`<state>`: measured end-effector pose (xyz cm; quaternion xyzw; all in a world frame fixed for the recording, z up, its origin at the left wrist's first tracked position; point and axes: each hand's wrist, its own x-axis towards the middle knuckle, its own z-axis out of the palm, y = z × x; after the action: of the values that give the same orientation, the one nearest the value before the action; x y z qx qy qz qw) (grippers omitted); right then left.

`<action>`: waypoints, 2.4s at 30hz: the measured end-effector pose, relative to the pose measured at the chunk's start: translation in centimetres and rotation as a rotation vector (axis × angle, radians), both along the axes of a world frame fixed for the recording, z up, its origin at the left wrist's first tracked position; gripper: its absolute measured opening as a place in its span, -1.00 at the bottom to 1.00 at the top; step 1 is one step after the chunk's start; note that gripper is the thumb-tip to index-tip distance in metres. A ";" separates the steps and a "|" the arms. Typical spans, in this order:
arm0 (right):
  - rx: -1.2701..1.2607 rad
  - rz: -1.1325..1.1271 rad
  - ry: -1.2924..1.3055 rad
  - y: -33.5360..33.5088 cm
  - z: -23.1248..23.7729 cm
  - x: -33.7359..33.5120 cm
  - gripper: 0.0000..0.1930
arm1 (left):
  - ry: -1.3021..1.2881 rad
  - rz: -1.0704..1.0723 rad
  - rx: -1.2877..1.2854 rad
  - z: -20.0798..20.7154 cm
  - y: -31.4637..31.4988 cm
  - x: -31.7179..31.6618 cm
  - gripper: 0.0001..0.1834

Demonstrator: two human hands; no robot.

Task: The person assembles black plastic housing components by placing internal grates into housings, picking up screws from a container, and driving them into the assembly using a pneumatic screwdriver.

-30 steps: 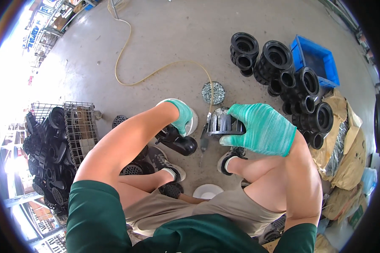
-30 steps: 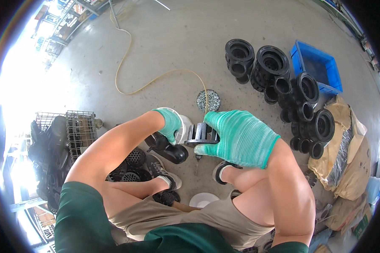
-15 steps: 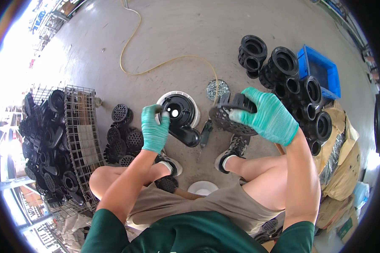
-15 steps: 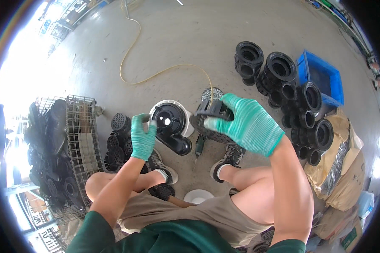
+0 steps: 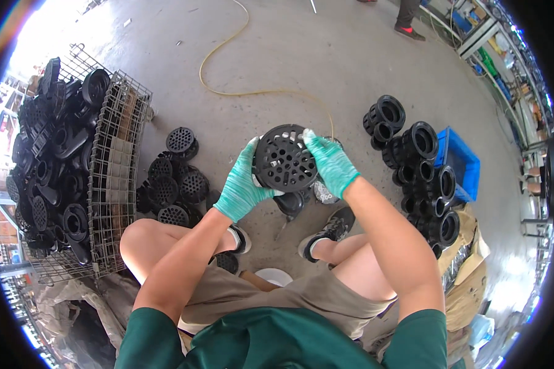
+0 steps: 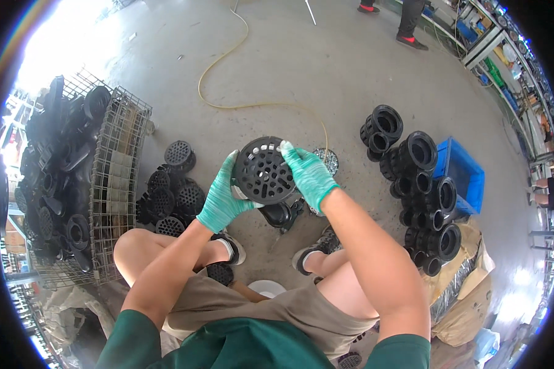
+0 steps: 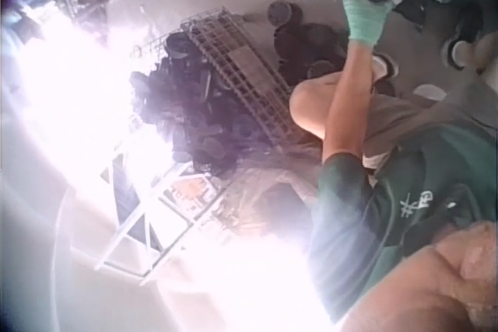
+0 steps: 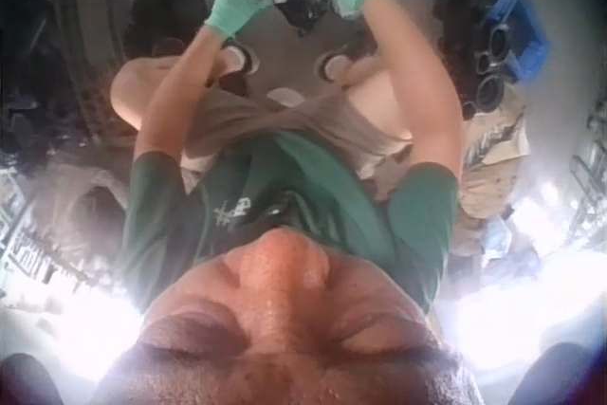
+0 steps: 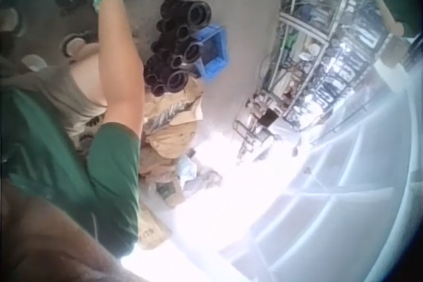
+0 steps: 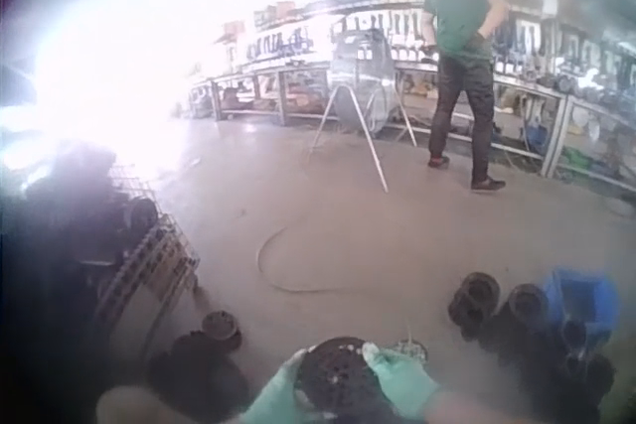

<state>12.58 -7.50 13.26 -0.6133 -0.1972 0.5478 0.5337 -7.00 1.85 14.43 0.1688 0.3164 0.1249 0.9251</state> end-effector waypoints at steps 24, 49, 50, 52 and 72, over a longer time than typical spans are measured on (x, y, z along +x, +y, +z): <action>-0.262 0.349 -0.769 4.7 -4.4 2.3 -0.40 | 0.206 0.249 -0.153 -6.9 0.4 1.5 -0.34; -0.363 -0.494 -1.052 -39.0 21.7 -8.1 -0.60 | 0.239 -0.242 1.740 9.9 -1.8 -7.2 -0.20; -0.457 -0.501 -0.933 -41.9 19.1 -10.0 -0.59 | 0.296 -0.304 1.835 11.4 -1.6 -8.8 -0.17; -0.577 -0.615 -0.675 -44.3 16.8 -13.9 -0.58 | 0.356 -0.309 1.868 14.0 -1.6 -12.0 -0.14; -1.008 -0.599 -0.389 -47.7 -24.7 -22.6 -0.55 | 0.591 -0.567 1.803 14.2 -2.5 -8.8 -0.05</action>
<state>-10.02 -55.16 -11.47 -0.9075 0.1729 0.2782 0.2630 -15.77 -0.63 28.59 0.9038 0.2687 0.0458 0.3300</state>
